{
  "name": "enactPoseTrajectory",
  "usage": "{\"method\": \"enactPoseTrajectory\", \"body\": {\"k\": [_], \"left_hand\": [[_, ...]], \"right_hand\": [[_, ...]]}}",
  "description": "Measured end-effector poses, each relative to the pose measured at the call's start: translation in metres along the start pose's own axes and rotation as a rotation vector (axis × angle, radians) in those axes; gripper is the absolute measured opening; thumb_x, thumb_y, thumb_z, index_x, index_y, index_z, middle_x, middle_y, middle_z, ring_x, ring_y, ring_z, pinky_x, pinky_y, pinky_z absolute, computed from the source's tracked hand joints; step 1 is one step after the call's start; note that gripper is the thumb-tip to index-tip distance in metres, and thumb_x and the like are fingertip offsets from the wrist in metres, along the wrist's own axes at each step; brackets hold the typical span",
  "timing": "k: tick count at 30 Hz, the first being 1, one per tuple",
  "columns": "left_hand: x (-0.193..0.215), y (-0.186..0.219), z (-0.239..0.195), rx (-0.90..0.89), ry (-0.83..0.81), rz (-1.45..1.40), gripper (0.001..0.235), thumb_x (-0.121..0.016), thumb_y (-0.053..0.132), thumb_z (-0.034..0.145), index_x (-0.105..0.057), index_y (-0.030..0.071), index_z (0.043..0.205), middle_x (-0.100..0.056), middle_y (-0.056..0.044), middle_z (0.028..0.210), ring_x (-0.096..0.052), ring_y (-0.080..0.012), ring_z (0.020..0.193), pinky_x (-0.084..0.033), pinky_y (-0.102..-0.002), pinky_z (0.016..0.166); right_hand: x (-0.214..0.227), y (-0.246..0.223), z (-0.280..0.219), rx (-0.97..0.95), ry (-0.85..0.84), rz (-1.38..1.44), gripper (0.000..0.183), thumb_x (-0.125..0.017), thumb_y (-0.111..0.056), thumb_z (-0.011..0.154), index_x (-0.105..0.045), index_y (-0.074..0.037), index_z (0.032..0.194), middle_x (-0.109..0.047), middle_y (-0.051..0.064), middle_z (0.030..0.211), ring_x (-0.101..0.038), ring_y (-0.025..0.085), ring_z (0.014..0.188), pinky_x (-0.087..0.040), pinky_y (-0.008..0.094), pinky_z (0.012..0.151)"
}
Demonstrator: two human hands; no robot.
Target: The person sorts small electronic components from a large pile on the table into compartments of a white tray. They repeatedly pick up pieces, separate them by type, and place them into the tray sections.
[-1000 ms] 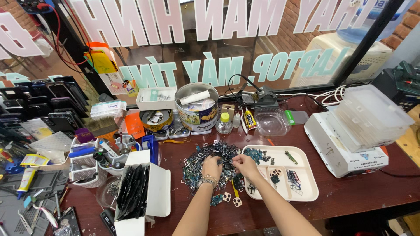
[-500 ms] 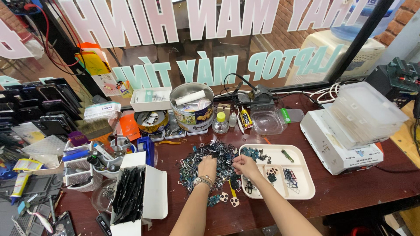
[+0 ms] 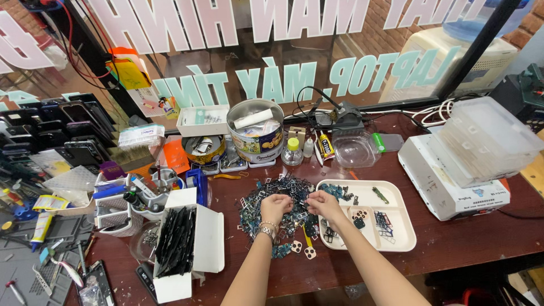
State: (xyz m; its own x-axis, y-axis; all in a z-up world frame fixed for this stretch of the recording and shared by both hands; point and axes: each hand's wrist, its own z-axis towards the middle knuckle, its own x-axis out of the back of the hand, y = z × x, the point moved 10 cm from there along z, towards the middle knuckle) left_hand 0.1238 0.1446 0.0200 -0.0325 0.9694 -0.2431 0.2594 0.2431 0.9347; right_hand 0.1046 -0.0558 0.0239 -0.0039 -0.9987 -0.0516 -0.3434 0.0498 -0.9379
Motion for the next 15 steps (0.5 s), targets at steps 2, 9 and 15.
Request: {"method": "enactPoseTrajectory", "body": {"k": [2,9,15], "left_hand": [[-0.001,-0.005,-0.003,0.018,-0.025,-0.158,0.014,-0.072,0.002,0.089,-0.070,-0.006,0.100,-0.077,-0.015,0.092,-0.076,-0.0211,0.080,-0.064,-0.031,0.074],[-0.006,-0.001,-0.015,0.057,-0.040,-0.231,0.023,-0.072,0.002,0.090,-0.071,-0.005,0.112,-0.077,-0.013,0.097,-0.076,-0.0193,0.082,-0.064,-0.029,0.076],[-0.001,-0.003,-0.014,0.052,-0.045,-0.198,0.022,-0.071,0.001,0.091,-0.073,-0.004,0.112,-0.078,-0.012,0.098,-0.075,-0.0174,0.081,-0.064,-0.028,0.075]], "right_hand": [[0.000,-0.001,-0.002,0.006,-0.004,-0.002,0.019,-0.067,-0.011,0.095,-0.066,-0.002,0.112,-0.073,0.006,0.098,-0.070,0.013,0.085,-0.061,0.027,0.077],[-0.013,-0.008,-0.006,0.033,-0.060,0.080,0.021,-0.068,-0.009,0.094,-0.065,-0.001,0.113,-0.072,0.005,0.097,-0.071,0.015,0.087,-0.061,0.027,0.079],[-0.011,-0.025,-0.009,0.120,0.011,0.048,0.018,-0.067,-0.009,0.094,-0.065,-0.002,0.111,-0.075,0.004,0.097,-0.068,0.013,0.083,-0.057,0.026,0.073]]}}
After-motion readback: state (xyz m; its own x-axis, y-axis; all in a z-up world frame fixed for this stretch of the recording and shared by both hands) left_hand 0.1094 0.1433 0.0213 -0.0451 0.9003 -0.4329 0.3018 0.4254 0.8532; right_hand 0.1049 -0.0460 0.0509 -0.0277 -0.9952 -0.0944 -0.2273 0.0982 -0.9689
